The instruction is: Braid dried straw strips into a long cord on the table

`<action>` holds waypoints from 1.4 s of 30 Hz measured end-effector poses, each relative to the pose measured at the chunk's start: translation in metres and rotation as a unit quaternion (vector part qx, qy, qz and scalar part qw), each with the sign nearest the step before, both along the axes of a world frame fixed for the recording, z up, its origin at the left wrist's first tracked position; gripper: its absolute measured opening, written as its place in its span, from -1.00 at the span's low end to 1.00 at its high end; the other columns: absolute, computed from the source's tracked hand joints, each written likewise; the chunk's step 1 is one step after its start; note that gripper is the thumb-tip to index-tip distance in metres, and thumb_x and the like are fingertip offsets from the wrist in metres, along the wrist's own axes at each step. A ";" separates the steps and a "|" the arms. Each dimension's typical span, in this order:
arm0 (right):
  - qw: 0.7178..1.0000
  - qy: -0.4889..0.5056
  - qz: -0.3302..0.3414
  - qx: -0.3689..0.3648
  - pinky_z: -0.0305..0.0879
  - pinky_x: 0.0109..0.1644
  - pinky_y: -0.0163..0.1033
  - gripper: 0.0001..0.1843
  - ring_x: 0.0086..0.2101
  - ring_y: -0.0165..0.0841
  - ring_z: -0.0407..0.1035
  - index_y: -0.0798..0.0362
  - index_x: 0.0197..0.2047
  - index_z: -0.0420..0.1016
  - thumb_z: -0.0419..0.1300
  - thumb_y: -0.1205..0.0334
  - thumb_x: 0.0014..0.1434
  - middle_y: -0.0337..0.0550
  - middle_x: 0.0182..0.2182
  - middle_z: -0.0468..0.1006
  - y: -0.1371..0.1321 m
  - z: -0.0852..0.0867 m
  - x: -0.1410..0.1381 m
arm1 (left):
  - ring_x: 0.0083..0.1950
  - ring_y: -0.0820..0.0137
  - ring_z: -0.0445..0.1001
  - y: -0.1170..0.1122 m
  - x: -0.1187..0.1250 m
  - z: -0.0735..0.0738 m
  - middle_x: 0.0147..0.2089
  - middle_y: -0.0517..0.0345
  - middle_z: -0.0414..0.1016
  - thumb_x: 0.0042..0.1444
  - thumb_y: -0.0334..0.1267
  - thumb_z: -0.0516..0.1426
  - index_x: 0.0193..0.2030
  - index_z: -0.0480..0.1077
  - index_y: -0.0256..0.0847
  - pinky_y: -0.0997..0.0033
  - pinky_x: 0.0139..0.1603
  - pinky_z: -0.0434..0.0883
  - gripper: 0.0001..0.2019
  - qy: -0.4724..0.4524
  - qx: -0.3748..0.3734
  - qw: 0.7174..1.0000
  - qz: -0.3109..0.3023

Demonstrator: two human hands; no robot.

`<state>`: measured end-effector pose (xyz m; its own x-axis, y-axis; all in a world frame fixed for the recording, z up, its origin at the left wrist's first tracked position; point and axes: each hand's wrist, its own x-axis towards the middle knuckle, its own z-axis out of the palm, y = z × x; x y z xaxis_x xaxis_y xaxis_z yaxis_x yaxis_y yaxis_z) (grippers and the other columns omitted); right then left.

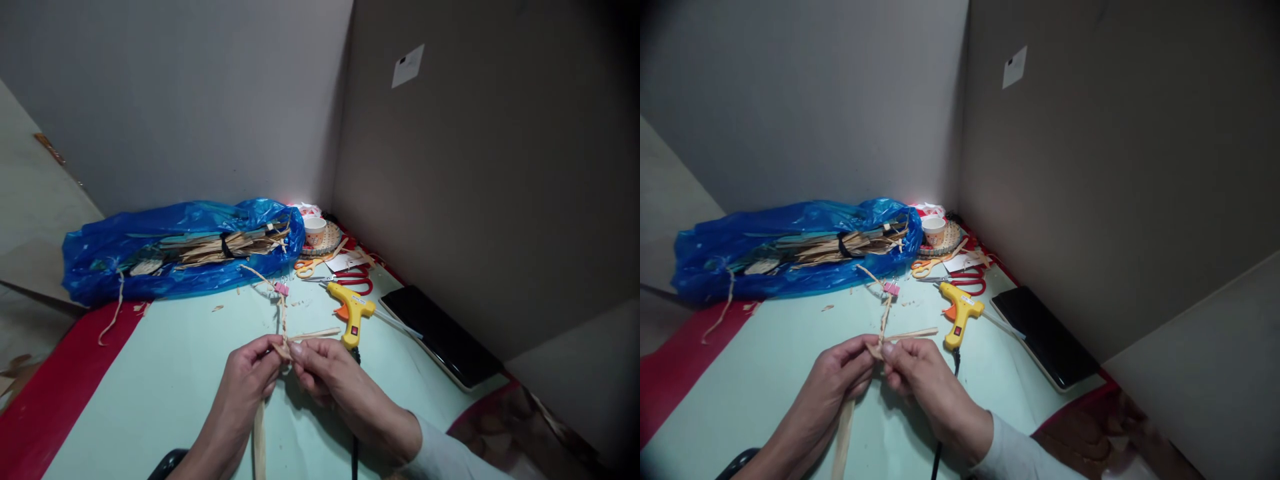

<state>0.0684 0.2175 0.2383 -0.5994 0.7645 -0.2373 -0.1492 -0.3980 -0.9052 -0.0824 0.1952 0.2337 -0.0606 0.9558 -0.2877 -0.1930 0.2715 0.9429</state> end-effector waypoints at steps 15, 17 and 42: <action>0.991 0.040 -0.087 -0.094 -0.29 -0.67 -0.45 -0.63 -0.69 -0.65 -0.16 0.11 -0.49 0.27 0.27 0.01 0.06 -0.42 -0.65 0.19 -0.003 0.003 -0.017 | -0.63 0.62 0.04 -0.001 0.002 0.006 -0.58 0.27 0.36 -0.16 -0.04 0.31 -0.33 0.47 -0.30 0.57 -0.61 -0.06 -0.64 0.063 0.025 0.997 0.025; 0.991 0.049 -0.076 -0.098 -0.31 -0.67 -0.46 -0.64 -0.69 -0.66 -0.18 0.11 -0.50 0.25 0.26 0.03 0.07 -0.43 -0.65 0.17 -0.003 0.003 -0.017 | -0.63 0.60 0.06 -0.001 0.003 0.006 -0.60 0.27 0.35 -0.18 -0.05 0.32 -0.36 0.48 -0.30 0.57 -0.61 -0.04 -0.65 0.085 0.024 0.996 0.032; 0.838 -0.201 -0.160 0.482 0.23 -0.18 -0.21 -0.76 -0.32 -0.32 0.36 0.06 -0.29 0.50 0.02 0.25 0.31 -0.11 -0.35 0.56 -0.004 0.001 0.013 | -0.62 0.62 -0.22 -0.001 -0.003 0.003 -0.68 0.41 0.00 0.04 -0.18 0.19 -0.59 0.41 -0.30 0.51 -0.61 -0.26 -0.72 0.014 -0.001 1.000 -0.017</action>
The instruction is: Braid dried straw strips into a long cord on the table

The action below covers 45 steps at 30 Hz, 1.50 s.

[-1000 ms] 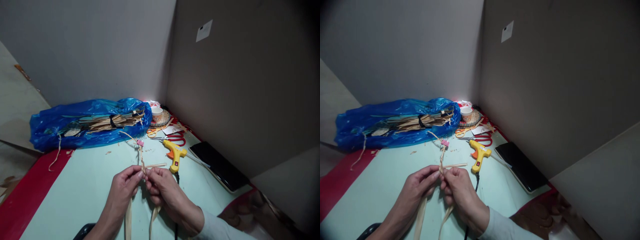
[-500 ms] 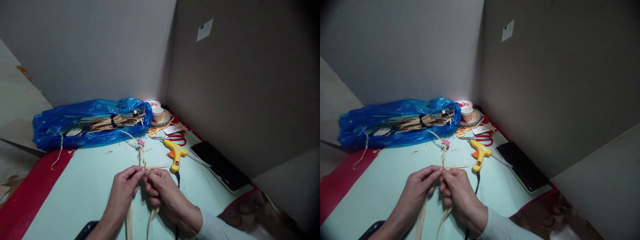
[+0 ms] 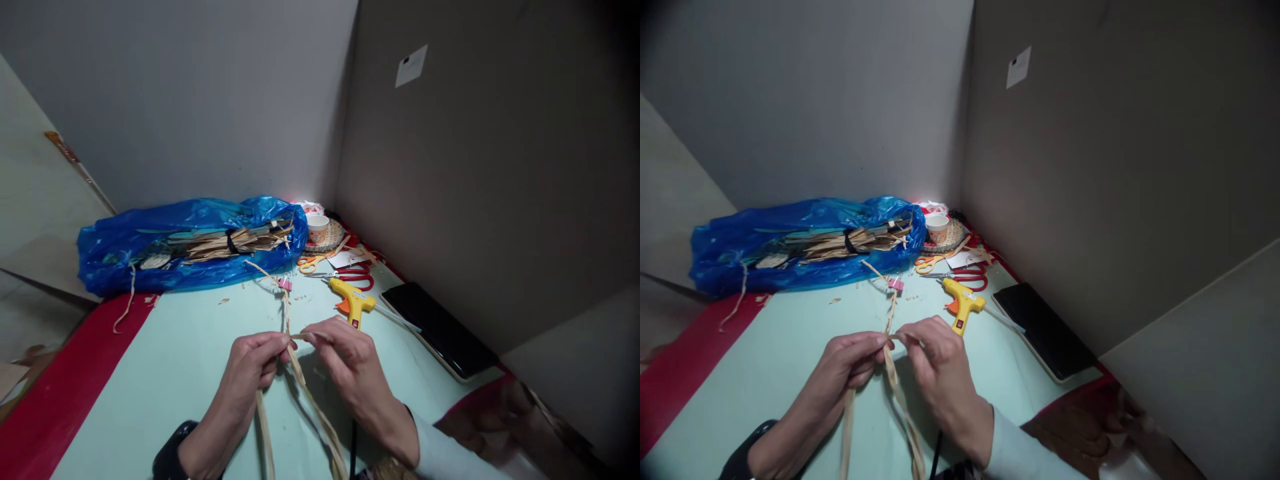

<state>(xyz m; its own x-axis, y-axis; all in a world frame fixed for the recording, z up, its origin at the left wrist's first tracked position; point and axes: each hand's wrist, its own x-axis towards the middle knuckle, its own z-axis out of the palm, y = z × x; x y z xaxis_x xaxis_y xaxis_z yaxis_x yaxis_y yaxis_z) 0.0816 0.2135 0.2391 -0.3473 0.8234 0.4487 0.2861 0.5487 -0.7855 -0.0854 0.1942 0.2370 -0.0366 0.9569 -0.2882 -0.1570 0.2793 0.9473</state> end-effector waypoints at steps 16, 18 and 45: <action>0.919 -0.216 0.058 0.325 0.20 -0.25 -0.14 -0.78 -0.31 -0.26 0.26 0.20 -0.21 0.45 -0.02 0.49 0.26 0.00 -0.32 0.49 -0.017 -0.007 -0.012 | -0.60 0.68 -0.09 -0.004 0.000 -0.003 -0.55 0.30 0.22 -0.02 -0.24 0.29 -0.37 0.54 -0.37 0.65 -0.62 -0.13 -0.81 -0.091 0.005 0.995 -0.037; 0.964 -0.184 0.051 0.183 0.26 -0.14 -0.12 -0.76 -0.20 -0.23 0.29 0.17 -0.01 0.35 0.03 0.39 0.26 0.04 -0.15 0.47 -0.011 0.000 -0.007 | -0.60 0.67 0.09 -0.006 0.000 0.000 -0.56 0.27 0.30 -0.05 -0.24 0.31 -0.33 0.57 -0.34 0.68 -0.60 0.04 -0.81 -0.074 0.003 0.997 -0.016; 0.973 -0.098 0.141 -0.154 0.04 -0.37 -0.37 -0.70 -0.48 -0.47 0.15 0.06 -0.46 0.28 -0.04 0.27 0.33 -0.32 -0.55 0.32 0.012 -0.008 -0.021 | -0.33 0.29 0.47 -0.021 -0.002 0.011 -0.36 0.11 0.55 0.18 -0.21 0.02 -0.37 0.44 -0.19 0.30 -0.23 0.31 -0.78 0.443 0.115 0.889 -0.024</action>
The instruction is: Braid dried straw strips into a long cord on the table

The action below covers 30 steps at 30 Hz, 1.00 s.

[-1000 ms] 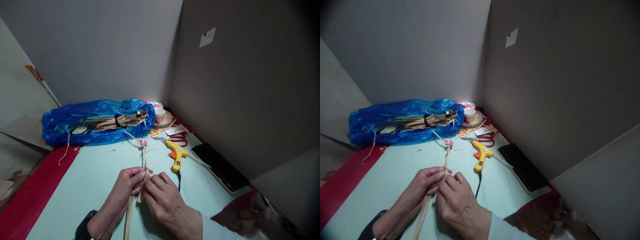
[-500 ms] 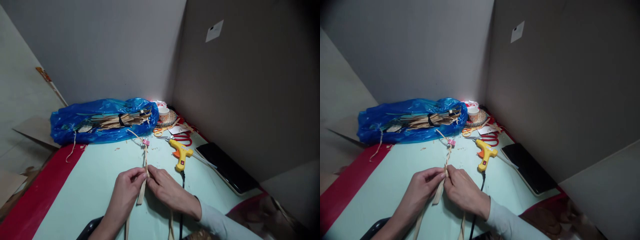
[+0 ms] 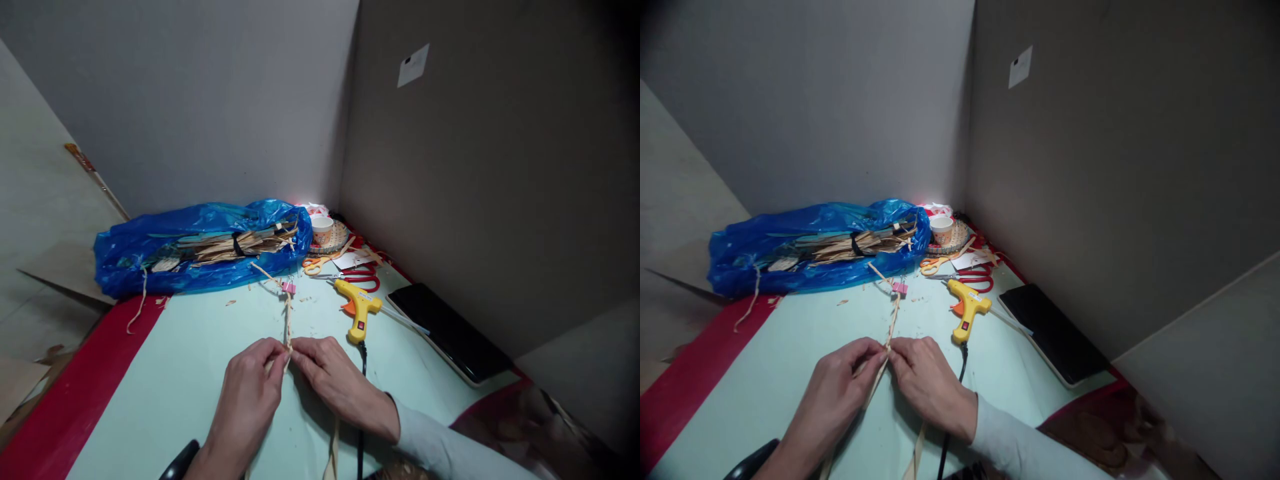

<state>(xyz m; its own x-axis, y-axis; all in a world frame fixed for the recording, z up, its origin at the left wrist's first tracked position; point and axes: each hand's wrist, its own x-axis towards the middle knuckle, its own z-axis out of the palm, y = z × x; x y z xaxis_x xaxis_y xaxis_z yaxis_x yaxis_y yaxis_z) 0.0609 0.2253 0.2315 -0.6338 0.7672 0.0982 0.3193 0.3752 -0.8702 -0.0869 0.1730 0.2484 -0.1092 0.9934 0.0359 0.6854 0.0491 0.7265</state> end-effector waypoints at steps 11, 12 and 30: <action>0.995 0.077 -0.017 -0.066 0.15 -0.35 -0.39 -0.62 -0.54 -0.47 0.27 0.12 -0.55 0.39 -0.03 0.29 0.27 -0.27 -0.62 0.43 0.001 -0.001 -0.003 | -0.35 0.34 0.51 -0.003 0.001 -0.004 -0.39 0.18 0.54 0.18 -0.23 0.03 -0.39 0.44 -0.13 0.34 -0.28 0.38 -0.79 0.044 0.078 0.996 0.003; 0.994 0.079 -0.019 -0.068 0.13 -0.37 -0.39 -0.62 -0.55 -0.47 0.25 0.12 -0.55 0.39 -0.02 0.28 0.27 -0.27 -0.63 0.41 0.001 0.000 -0.004 | -0.38 0.35 0.52 -0.003 0.002 -0.004 -0.42 0.19 0.55 0.17 -0.24 0.05 -0.41 0.45 -0.13 0.35 -0.31 0.39 -0.80 0.048 0.081 0.995 0.014; 0.947 0.209 -0.004 -0.245 0.15 -0.31 -0.33 -0.59 -0.46 -0.43 0.20 0.19 -0.39 0.55 0.18 -0.03 0.15 -0.21 -0.52 0.40 0.001 -0.001 -0.003 | -0.30 0.28 0.57 -0.023 0.010 -0.029 -0.31 -0.03 0.60 0.19 -0.44 0.04 -0.04 0.49 -0.28 0.38 -0.24 0.45 -0.73 0.294 0.301 0.901 -0.103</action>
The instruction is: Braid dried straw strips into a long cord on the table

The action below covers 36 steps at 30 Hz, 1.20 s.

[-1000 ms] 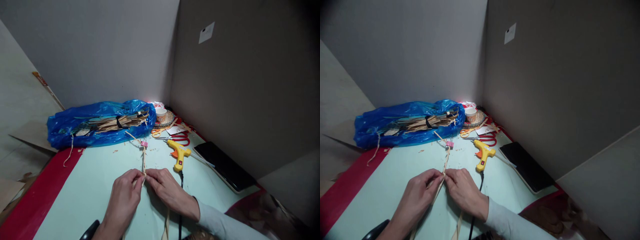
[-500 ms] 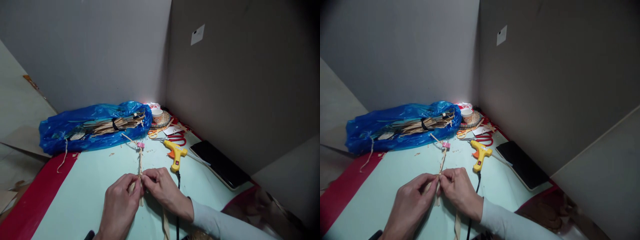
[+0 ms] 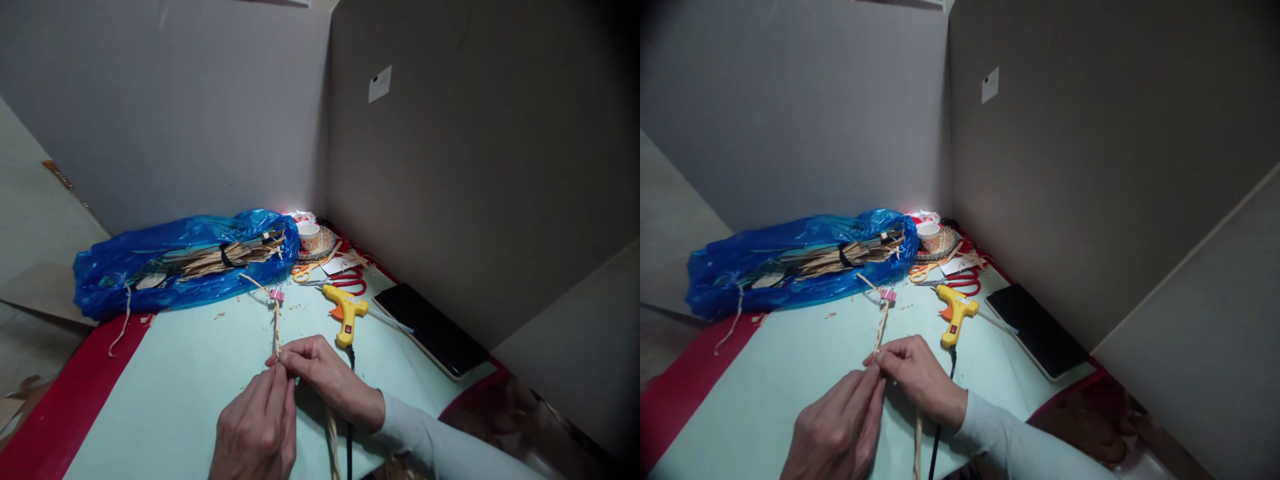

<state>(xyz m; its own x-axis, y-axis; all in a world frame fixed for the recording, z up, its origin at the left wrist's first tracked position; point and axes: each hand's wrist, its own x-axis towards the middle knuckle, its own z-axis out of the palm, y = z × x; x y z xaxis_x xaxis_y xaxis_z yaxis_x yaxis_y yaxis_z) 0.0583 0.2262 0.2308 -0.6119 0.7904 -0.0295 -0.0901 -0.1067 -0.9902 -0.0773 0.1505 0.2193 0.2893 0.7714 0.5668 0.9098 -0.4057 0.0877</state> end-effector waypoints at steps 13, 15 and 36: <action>0.995 -0.017 0.017 0.101 0.21 -0.23 -0.32 -0.58 -0.45 -0.42 0.27 0.08 -0.50 0.25 -0.05 0.05 0.33 -0.23 -0.54 0.36 -0.004 -0.006 0.002 | -0.50 0.52 0.27 0.036 -0.008 0.014 -0.51 0.25 0.38 0.11 -0.07 0.16 -0.29 0.37 -0.25 0.52 -0.46 0.20 -0.75 -0.598 -0.418 0.679 -0.075; 0.993 -0.042 0.012 0.109 0.21 -0.27 -0.33 -0.69 -0.46 -0.43 0.26 0.07 -0.35 0.27 -0.07 0.07 0.35 -0.28 -0.54 0.35 -0.005 -0.010 0.002 | -0.60 0.62 0.07 0.036 -0.005 0.010 -0.55 0.31 0.33 0.03 -0.06 0.23 -0.32 0.32 -0.25 0.56 -0.57 0.00 -0.71 -0.644 -0.439 0.623 -0.058; 0.835 -0.391 -0.065 0.383 -0.10 -0.43 -0.26 -0.78 -0.52 -0.37 0.33 0.03 -0.39 0.26 -0.06 0.28 0.30 -0.15 -0.49 0.51 -0.018 -0.002 0.011 | -0.48 0.41 0.10 0.034 -0.004 0.021 -0.59 0.33 0.11 0.01 -0.07 0.05 -0.60 0.15 -0.13 0.40 -0.43 0.04 -0.73 -0.402 -0.358 0.839 0.084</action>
<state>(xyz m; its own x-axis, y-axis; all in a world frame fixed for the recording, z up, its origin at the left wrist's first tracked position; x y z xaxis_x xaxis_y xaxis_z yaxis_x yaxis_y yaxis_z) 0.0688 0.2077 0.2291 -0.5500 0.8189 0.1644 0.6535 0.5445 -0.5258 -0.0814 0.1847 0.2400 -0.1105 0.9890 -0.0982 0.4794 0.1396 0.8664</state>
